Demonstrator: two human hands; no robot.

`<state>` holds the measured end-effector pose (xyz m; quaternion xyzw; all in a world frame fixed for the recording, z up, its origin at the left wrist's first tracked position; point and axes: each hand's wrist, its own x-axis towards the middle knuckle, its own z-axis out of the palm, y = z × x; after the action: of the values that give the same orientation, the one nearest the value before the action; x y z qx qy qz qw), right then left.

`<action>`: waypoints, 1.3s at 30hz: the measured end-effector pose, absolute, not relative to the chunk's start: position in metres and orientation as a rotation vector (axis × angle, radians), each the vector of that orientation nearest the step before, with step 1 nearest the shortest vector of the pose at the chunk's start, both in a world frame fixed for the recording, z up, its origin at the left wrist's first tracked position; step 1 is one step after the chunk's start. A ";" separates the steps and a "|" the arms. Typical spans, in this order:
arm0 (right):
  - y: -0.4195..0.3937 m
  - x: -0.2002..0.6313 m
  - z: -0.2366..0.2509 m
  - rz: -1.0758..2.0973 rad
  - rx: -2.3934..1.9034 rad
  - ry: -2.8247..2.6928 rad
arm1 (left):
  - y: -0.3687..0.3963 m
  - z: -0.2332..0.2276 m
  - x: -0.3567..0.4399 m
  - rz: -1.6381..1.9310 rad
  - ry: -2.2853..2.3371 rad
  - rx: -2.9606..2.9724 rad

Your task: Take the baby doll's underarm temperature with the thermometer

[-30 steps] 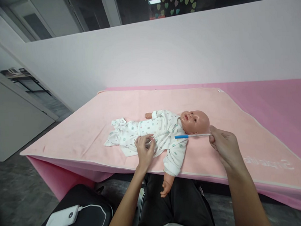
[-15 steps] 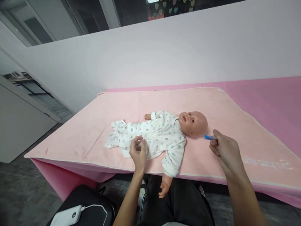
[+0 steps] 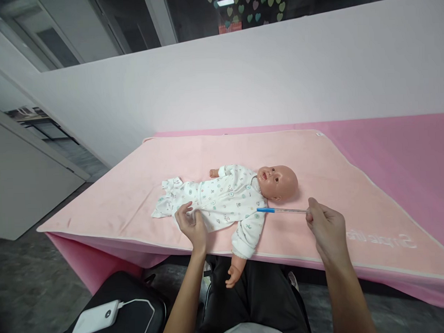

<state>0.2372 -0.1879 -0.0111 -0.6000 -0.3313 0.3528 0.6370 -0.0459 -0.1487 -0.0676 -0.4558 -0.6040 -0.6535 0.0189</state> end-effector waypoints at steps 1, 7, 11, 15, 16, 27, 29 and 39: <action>-0.189 0.238 -0.013 0.775 -1.386 -0.741 | -0.149 -0.065 -0.044 -1.967 -1.827 -1.394; -0.192 0.252 -0.036 0.678 -1.534 -0.748 | -0.144 -0.037 -0.010 -1.679 -1.539 -1.846; -0.190 0.262 -0.049 0.575 -1.686 -0.847 | -0.119 -0.024 0.028 -1.411 -1.483 -2.210; -0.188 0.269 -0.054 0.404 -1.936 -1.041 | -0.097 -0.032 0.047 -1.229 -1.530 -2.290; -0.187 0.270 -0.054 0.363 -1.991 -1.081 | -0.095 -0.035 0.047 -1.211 -1.532 -2.298; -0.182 0.268 -0.071 -0.154 -2.536 -1.273 | -0.099 -0.049 0.042 -1.267 -1.396 -2.324; -0.181 0.262 -0.067 -0.285 -2.441 -1.219 | -0.098 -0.051 0.041 -1.280 -1.361 -2.333; -0.104 0.149 -0.043 -0.036 -1.243 -1.830 | -0.095 -0.060 0.038 -1.430 -1.316 -2.251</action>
<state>0.1486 -0.1041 -0.0434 -0.5023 -0.7396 -0.0144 0.4478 0.0380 -0.0945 -0.0596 -0.7543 -0.4410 -0.4791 0.0836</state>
